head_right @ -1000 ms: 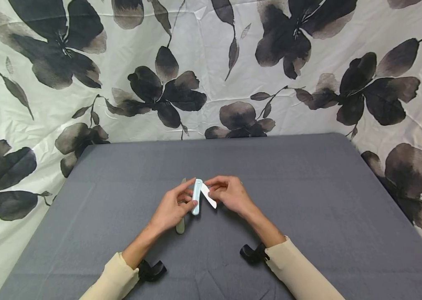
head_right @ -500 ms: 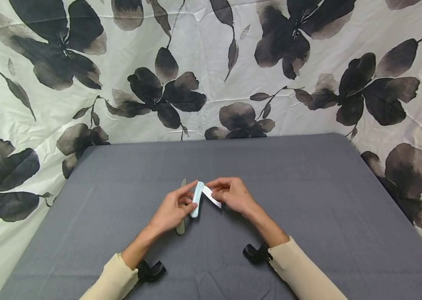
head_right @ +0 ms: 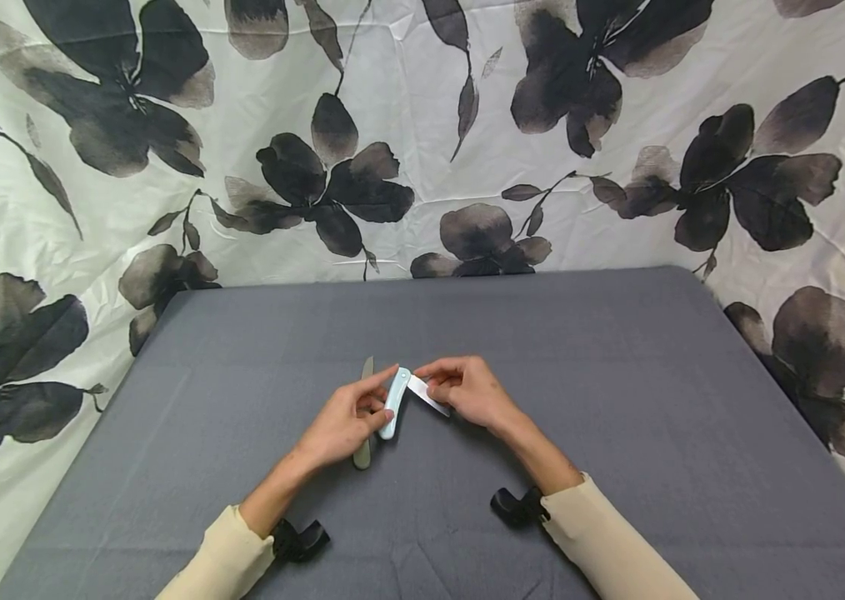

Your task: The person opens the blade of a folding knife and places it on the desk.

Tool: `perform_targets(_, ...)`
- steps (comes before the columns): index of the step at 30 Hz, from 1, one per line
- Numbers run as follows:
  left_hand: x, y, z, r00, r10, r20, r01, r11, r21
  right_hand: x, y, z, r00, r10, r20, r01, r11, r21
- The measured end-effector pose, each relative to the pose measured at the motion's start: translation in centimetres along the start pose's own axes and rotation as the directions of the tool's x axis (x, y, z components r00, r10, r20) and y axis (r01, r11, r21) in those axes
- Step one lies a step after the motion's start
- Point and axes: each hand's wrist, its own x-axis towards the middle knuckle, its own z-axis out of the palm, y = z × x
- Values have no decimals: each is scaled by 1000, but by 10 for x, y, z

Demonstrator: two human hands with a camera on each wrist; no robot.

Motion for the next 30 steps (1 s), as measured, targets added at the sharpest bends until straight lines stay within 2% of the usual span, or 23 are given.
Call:
perform_targets(15,-3,1,-4,998,5,57,-5,1000,6,-4,1,-6,998,-53,42,55,996,-72)
perform_targets(30,-1,-1,-8,995,-11,100,10,1000,12,-4,-1,-12,997,-45,69,54,990,-130)
